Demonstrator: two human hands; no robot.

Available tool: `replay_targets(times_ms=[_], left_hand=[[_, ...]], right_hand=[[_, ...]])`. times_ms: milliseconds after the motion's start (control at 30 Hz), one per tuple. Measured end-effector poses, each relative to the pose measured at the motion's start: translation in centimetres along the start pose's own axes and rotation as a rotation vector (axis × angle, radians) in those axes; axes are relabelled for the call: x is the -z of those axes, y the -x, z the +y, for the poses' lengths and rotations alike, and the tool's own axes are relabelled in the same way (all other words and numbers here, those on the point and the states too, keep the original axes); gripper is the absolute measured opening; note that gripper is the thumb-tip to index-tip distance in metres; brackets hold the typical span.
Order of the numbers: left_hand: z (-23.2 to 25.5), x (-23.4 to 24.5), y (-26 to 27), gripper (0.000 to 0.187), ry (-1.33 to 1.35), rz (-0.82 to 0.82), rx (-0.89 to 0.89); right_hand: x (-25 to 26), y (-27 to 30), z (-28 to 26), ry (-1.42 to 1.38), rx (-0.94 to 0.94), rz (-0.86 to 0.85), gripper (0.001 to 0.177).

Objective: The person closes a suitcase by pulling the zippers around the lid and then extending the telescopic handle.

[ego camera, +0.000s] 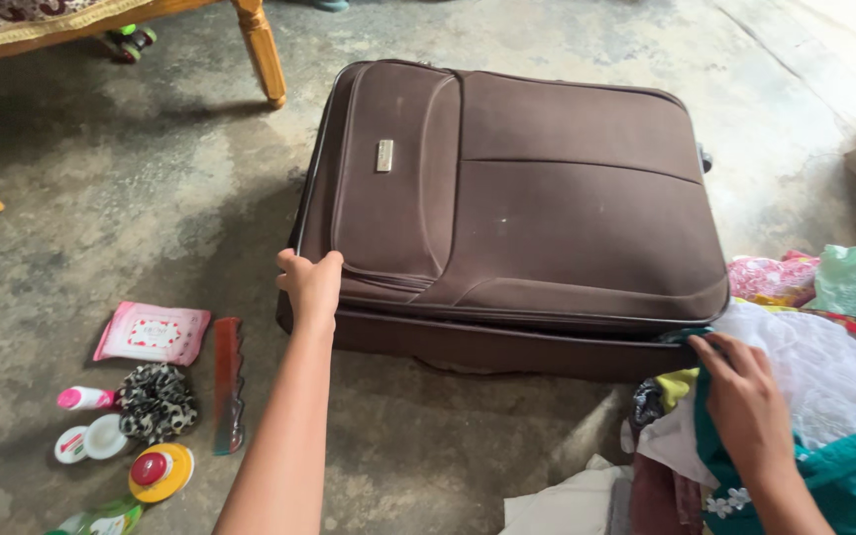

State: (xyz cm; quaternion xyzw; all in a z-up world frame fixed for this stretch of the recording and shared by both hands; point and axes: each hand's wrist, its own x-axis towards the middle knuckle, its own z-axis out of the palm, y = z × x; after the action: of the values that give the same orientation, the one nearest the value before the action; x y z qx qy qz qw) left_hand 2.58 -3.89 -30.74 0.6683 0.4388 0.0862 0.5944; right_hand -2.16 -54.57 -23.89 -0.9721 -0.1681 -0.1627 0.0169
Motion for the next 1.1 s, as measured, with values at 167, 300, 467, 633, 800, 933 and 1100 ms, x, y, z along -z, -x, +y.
replay_targets(times_ms=[167,300,467,633,800,933,1100], left_hand=[[-0.4,1.5,-0.2,0.089,0.074,-0.041,0.017],[-1.9,1.9,-1.6,0.086,0.186,-0.057,-0.021],[-4.8,1.9,-3.6,0.059,0.487,-0.146,-0.104],[-5.5,2.4,-3.9,0.051,0.552,-0.15,-0.085],[-5.3,2.8,-3.5,0.053,0.511,-0.15,-0.082],[-5.2,3.1,-2.4,0.056,0.355,-0.093,-0.107],[-5.8,3.0,-1.8,0.057,0.152,-0.008,-0.222]], right_hand=[[-1.6,3.0,6.4,0.104,-0.075,0.009,0.053],[-3.6,3.8,11.0,0.128,-0.252,-0.239,0.042],[-3.2,1.6,10.9,0.119,-0.363,-0.55,0.031],[0.0,-5.7,3.2,0.062,-0.288,-0.453,0.027],[2.4,-13.6,-8.0,-0.178,-0.143,-0.152,0.019],[1.2,-20.8,-18.5,-0.371,0.116,-0.031,0.019],[-4.3,-29.9,-30.0,-0.509,0.36,-0.064,0.023]])
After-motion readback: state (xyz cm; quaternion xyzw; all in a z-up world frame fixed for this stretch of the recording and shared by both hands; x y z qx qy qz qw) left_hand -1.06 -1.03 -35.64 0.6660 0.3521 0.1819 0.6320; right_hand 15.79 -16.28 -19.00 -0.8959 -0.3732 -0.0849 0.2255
